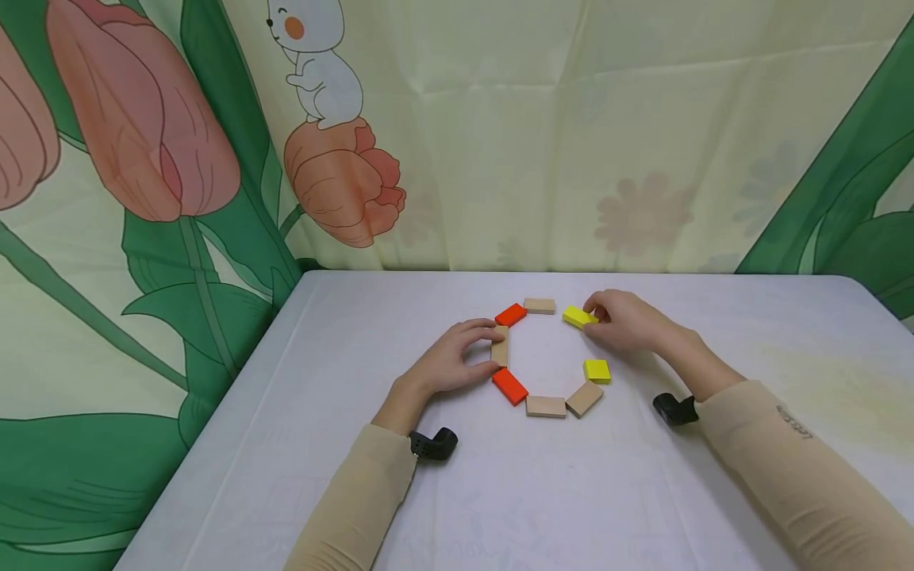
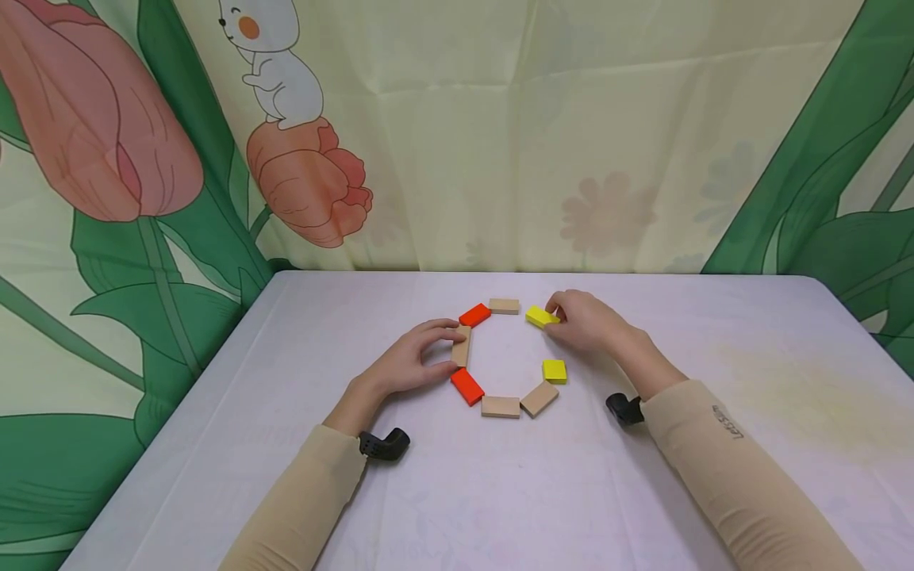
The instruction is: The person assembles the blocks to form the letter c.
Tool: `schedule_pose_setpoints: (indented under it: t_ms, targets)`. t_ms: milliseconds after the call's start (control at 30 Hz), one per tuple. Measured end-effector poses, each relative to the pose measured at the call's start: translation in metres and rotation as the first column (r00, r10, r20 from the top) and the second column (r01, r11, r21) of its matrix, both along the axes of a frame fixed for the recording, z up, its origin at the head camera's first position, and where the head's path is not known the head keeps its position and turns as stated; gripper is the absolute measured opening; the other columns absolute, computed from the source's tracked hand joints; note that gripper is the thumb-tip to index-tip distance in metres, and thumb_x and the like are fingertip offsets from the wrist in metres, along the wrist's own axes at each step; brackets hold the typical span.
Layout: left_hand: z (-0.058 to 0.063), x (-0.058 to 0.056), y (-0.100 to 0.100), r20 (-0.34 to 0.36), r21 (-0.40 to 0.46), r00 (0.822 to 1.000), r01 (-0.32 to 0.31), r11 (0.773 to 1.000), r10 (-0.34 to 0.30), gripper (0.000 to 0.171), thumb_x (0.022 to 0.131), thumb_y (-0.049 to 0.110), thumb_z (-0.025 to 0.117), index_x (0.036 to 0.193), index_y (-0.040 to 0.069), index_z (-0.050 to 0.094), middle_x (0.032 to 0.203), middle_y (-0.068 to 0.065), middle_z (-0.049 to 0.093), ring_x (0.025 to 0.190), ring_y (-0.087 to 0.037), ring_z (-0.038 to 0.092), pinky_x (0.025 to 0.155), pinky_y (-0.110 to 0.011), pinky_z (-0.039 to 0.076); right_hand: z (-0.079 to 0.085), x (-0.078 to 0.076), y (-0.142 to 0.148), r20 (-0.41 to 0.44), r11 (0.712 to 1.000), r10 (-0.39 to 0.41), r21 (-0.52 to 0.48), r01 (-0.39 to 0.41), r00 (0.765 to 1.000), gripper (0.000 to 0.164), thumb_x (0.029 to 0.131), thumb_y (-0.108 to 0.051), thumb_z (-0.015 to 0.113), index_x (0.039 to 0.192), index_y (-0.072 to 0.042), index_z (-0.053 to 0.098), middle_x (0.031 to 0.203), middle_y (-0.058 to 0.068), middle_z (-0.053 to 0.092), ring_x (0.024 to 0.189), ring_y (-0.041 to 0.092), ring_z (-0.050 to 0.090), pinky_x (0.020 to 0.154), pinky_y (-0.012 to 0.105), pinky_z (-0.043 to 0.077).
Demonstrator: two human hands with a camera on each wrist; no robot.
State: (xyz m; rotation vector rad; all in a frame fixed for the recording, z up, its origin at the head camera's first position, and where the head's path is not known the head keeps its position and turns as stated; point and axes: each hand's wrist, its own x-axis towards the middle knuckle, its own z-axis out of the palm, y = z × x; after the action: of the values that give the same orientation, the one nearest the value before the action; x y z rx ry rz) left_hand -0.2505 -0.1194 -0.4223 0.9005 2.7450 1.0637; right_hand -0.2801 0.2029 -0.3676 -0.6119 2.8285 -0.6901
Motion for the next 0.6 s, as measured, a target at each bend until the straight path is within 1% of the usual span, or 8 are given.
schedule_pose_setpoints:
  t_ms: [367,600]
  targets:
    - [-0.001,0.000,0.000,-0.001,-0.002,1.000,-0.002,1.000,0.002,0.043,0.092,0.029,0.070,0.134,0.019,0.066,0.150,0.002,0.048,0.142,-0.017,0.036,0.115,-0.041,0.033,0.000,-0.007,-0.003,0.016,1.000,-0.026,0.012,0.026,1.000,0.034,0.094,-0.012,0.068,0.119,0.009,0.061,0.096,0.013,0.061,0.086,0.028,0.055,0.081,0.043,0.050]
    - [0.000,0.000,0.000,0.004,-0.005,1.000,-0.007,1.000,0.007,0.044,0.092,0.031,0.069,0.135,0.019,0.066,0.150,0.004,0.047,0.142,-0.016,0.035,0.115,-0.041,0.033,0.000,-0.012,-0.004,0.019,0.999,-0.035,0.013,0.035,0.999,0.033,0.094,-0.012,0.067,0.119,0.009,0.060,0.093,0.013,0.060,0.084,0.028,0.054,0.078,0.041,0.049]
